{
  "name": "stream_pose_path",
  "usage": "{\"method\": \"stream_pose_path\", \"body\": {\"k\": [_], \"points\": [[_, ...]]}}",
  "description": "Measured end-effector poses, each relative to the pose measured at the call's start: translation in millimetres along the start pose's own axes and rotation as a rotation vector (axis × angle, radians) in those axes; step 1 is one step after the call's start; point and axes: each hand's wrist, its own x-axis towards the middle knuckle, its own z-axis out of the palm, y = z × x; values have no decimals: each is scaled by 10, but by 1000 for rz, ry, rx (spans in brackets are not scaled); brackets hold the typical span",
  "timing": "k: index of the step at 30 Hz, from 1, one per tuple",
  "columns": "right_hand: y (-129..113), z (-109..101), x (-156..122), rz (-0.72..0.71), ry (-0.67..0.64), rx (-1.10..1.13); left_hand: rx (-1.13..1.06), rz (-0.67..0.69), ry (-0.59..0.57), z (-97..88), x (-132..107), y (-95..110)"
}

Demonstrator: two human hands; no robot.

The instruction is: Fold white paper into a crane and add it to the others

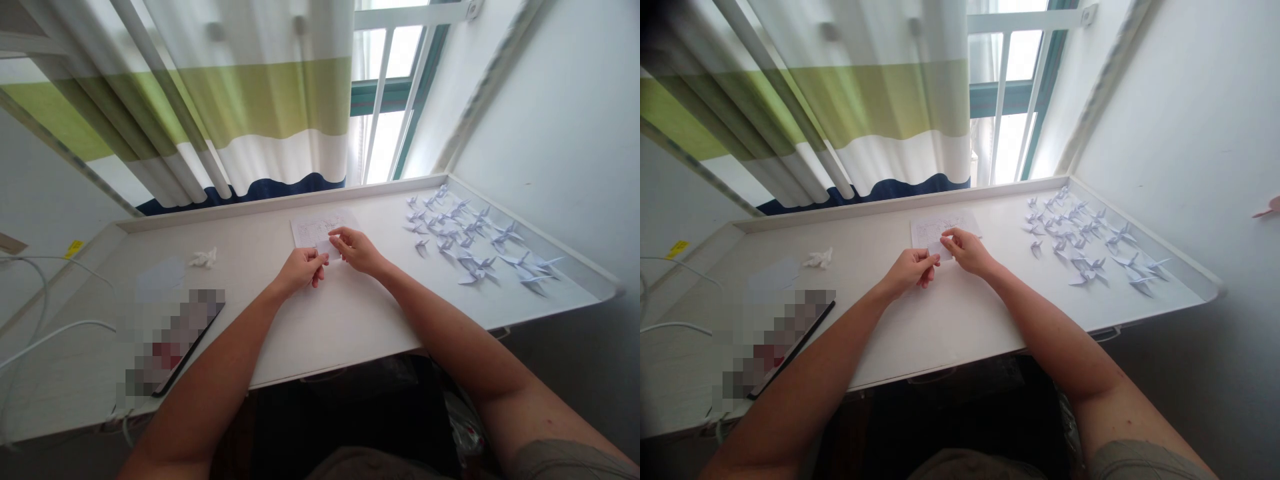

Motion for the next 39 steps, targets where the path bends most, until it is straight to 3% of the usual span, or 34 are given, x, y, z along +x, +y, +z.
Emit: {"method": "stream_pose_path", "body": {"k": [2, 4, 7, 10, 13, 17, 25, 32, 39], "points": [[45, -66, 11, -192, 30, -168, 90, -86, 36, -46, -1, -7], [80, -117, 12, -316, -140, -274, 221, -186, -18, -101, -10, -6], [119, -129, 4, -309, -417, -314, 420, -264, -49, -157, -30, 1], [155, -103, 2, -279, -504, -293, 576, -136, 46, -173, -37, 3], [183, -104, 12, -271, -522, -276, 653, 136, 67, -192, -32, 11], [173, -137, 20, -245, -546, -256, 696, 319, -183, -256, -22, 39], [81, -132, -1, -193, -487, -251, 678, 251, -182, -302, -7, 41], [132, -14, 14, -231, -400, -317, 592, 224, -126, -308, 4, -49], [155, 87, 16, -180, -313, -337, 497, 200, -150, -302, 23, -51]]}}
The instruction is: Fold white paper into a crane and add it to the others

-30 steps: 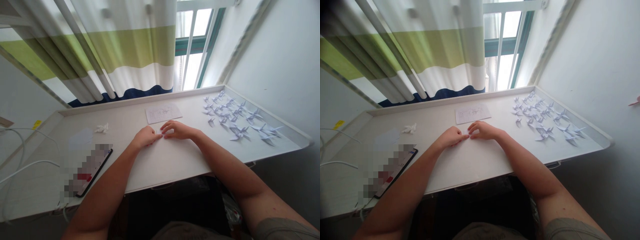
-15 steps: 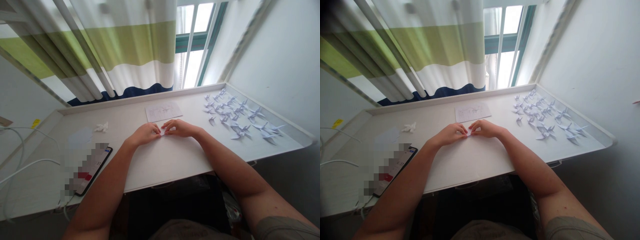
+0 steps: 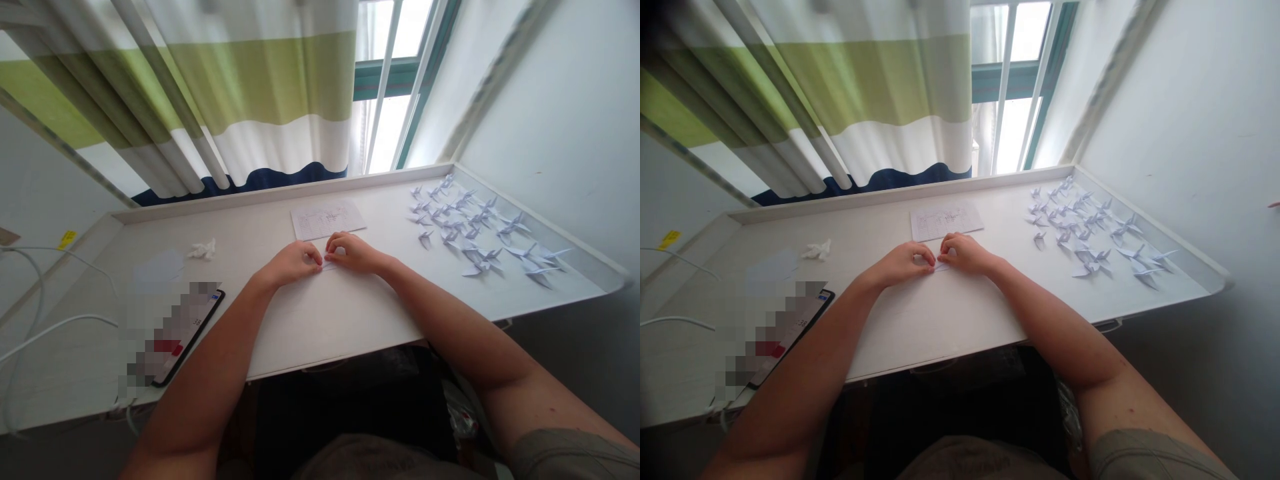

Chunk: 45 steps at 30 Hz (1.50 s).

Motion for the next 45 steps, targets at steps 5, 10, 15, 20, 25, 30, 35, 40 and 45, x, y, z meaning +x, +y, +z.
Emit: {"method": "stream_pose_path", "body": {"k": [5, 10, 15, 20, 25, 30, 35, 40, 45], "points": [[-15, 22, 18, 32, 16, -1, -43, 22, -25, -1, 14, 9], [6, 34, 11, 40, 21, 15, -17, -3, -4, -2, 7, 1], [14, 58, 9, 57, 45, 11, -47, -35, 12, 40, 19, -33], [4, 97, 16, 73, 58, -5, -44, -12, 5, 65, 32, -48], [17, 66, 4, 83, 93, -64, 9, -24, 26, 74, 33, -46], [-12, -109, -32, 211, 104, -78, 113, -58, 83, 90, 24, -52], [-140, -208, -69, 265, -12, -26, 145, -73, 63, 93, 25, -14], [-125, -135, -75, 238, -45, 160, -21, -120, 75, 123, 13, -9], [-70, -61, -59, 225, 16, 441, -373, -129, 91, 160, 14, 8]]}}
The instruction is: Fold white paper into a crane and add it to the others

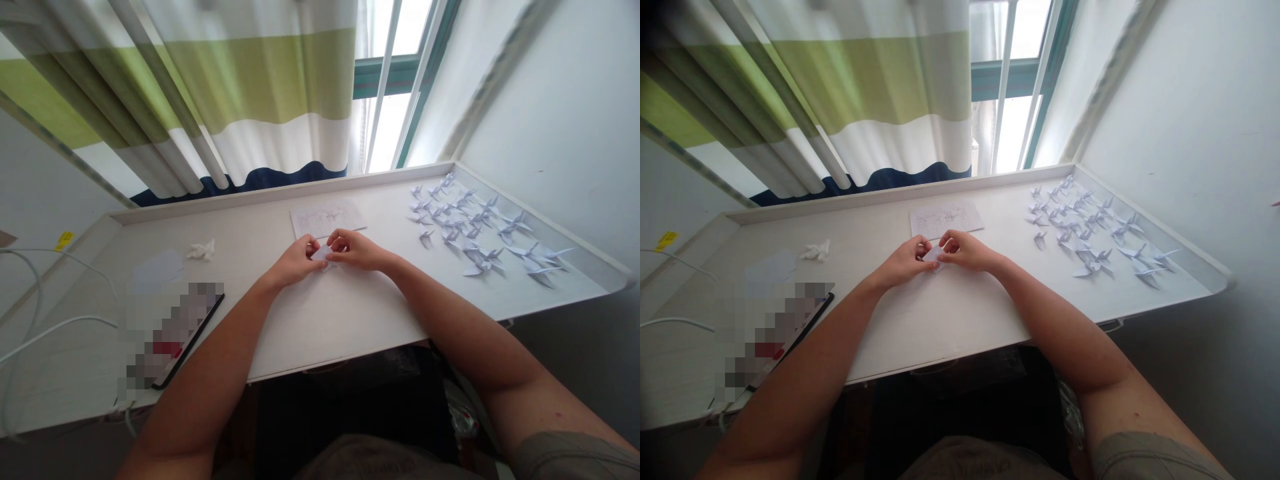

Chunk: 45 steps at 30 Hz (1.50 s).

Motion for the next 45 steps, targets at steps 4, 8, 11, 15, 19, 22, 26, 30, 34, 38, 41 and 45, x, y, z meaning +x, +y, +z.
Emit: {"method": "stream_pose_path", "body": {"k": [4, 8, 11, 15, 19, 22, 26, 30, 34, 38, 41, 45], "points": [[-58, 24, -13, -91, 61, 196, -273, -35, 51, 25, -2, 75], [-122, 30, -39, -146, 86, 252, -321, 23, 71, 31, 6, 111], [-121, 38, -37, -154, 92, 271, -319, 47, 47, 27, 11, 95], [-92, 52, -17, -124, 143, 278, -398, -21, -32, 27, 4, 83], [-94, 47, -15, -95, 144, 338, -428, -35, -35, 34, -9, 102], [-118, 34, -29, -57, 110, 391, -431, -34, -28, 32, -11, 112], [-146, 19, -43, -37, 100, 422, -415, -35, -29, 19, -10, 119], [-163, 10, -45, -16, 121, 447, -399, -25, -21, 19, -16, 133], [-186, 11, -46, 15, 143, 457, -387, -11, -35, 29, -14, 127], [-213, 17, -50, 48, 159, 459, -387, 0, -32, 36, -3, 104], [-223, 15, -55, 50, 161, 457, -389, -1, -33, 42, -1, 102], [-221, 9, -51, 43, 147, 476, -395, 4, -21, 43, -8, 114]]}}
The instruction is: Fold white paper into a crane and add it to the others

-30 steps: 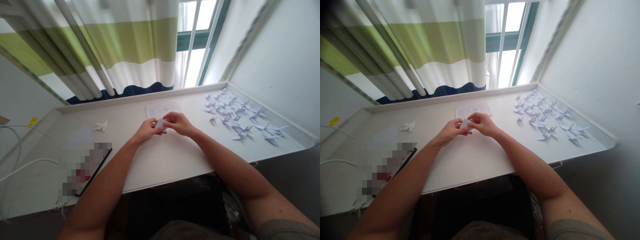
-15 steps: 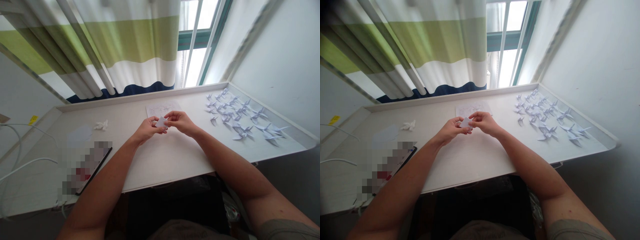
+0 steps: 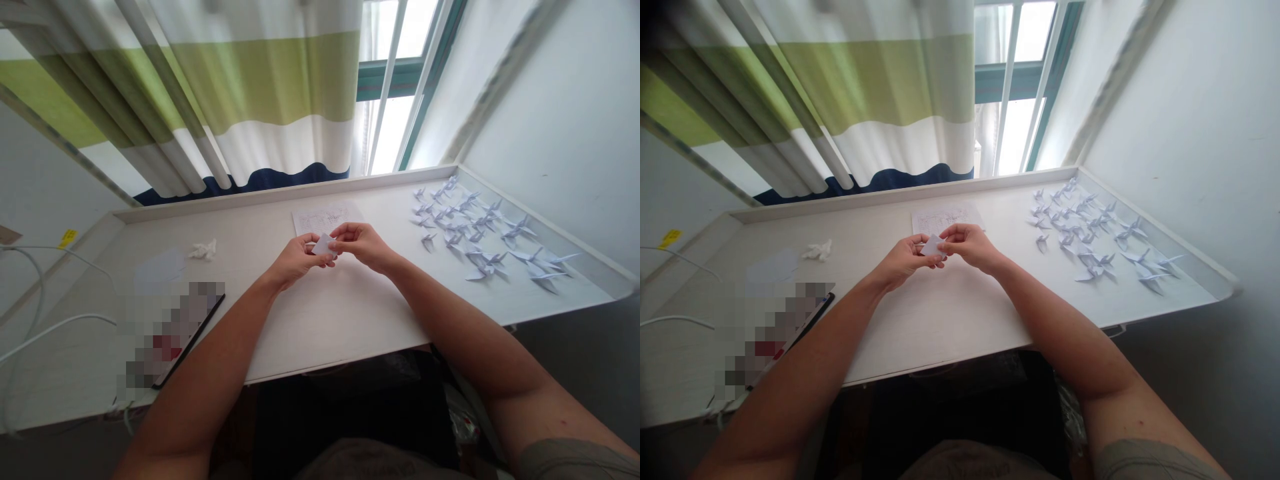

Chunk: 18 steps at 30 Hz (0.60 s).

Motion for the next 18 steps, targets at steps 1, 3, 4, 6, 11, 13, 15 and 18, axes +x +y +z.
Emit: {"method": "stream_pose_path", "body": {"k": [1, 3, 4, 6, 11, 13, 15, 18], "points": [[-1, -1, 3, -1, -4, 5, 2, -2, 3, 1, -3, 5], [-3, 0, 9, -11, -3, 10, -4, -19, -1, 3, -11, 15], [-5, 1, 11, -18, 4, 8, -12, -36, -16, 5, -15, 18], [-9, 3, 13, -28, 28, 1, -28, -72, -62, 9, -20, 19], [-4, 0, 7, 18, 31, -35, -9, -92, -123, 1, -20, 8], [7, -2, 11, 21, -3, -44, 0, -106, -145, -11, -22, 14], [20, -7, 25, -6, -15, -45, 1, -126, -165, -15, -24, 24], [29, -28, 53, -62, 49, -25, -26, -112, -109, 0, -18, 33]]}}
